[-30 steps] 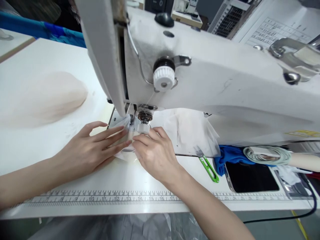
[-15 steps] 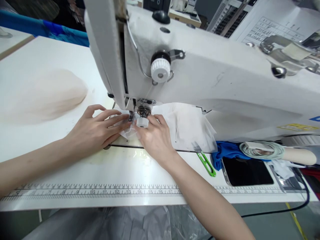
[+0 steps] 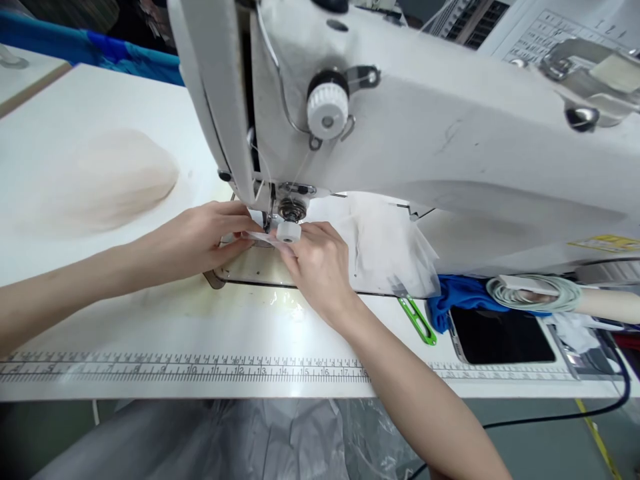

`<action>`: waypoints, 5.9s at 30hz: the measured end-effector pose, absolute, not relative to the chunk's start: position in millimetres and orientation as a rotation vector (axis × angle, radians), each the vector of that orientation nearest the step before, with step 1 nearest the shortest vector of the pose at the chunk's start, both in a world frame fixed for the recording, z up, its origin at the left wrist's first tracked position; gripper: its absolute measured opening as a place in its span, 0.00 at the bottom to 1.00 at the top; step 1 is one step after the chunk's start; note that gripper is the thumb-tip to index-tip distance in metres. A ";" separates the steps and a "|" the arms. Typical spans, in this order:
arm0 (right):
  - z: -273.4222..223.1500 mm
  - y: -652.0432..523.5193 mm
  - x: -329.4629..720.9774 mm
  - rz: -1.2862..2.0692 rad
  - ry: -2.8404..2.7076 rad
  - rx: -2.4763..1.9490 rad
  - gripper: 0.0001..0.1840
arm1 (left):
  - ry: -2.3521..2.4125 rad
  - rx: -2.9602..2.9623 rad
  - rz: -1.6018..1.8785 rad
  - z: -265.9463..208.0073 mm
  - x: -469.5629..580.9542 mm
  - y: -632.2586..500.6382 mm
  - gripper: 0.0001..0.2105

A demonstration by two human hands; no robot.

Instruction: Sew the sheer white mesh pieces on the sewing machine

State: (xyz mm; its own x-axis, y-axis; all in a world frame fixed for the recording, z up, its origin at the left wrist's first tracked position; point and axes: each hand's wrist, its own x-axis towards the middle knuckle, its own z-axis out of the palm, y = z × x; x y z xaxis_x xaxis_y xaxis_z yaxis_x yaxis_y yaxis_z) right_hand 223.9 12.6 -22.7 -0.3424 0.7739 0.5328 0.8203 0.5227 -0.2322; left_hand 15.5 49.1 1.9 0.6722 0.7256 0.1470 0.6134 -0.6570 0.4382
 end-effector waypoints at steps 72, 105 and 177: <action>-34.3 15.8 227.0 -0.193 -2.446 -1.189 0.11 | 1.021 3.175 0.685 -30.3 9.3 37.3 0.13; -27.2 10.1 225.2 -0.350 -2.415 -1.190 0.15 | 1.131 3.335 0.725 -19.8 8.9 33.8 0.13; -18.8 -5.8 227.4 -0.148 -2.447 -0.922 0.21 | 0.530 3.321 0.801 -18.4 -1.5 22.8 0.09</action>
State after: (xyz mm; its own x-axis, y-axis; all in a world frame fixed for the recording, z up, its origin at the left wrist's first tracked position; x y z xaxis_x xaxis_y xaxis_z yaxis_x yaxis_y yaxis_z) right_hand 227.4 -5.8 -18.8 -0.6354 0.5856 0.5033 0.6421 0.7627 -0.0768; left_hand -1.5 22.8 -18.4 0.8494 0.2154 0.4817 0.3589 -0.9050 -0.2283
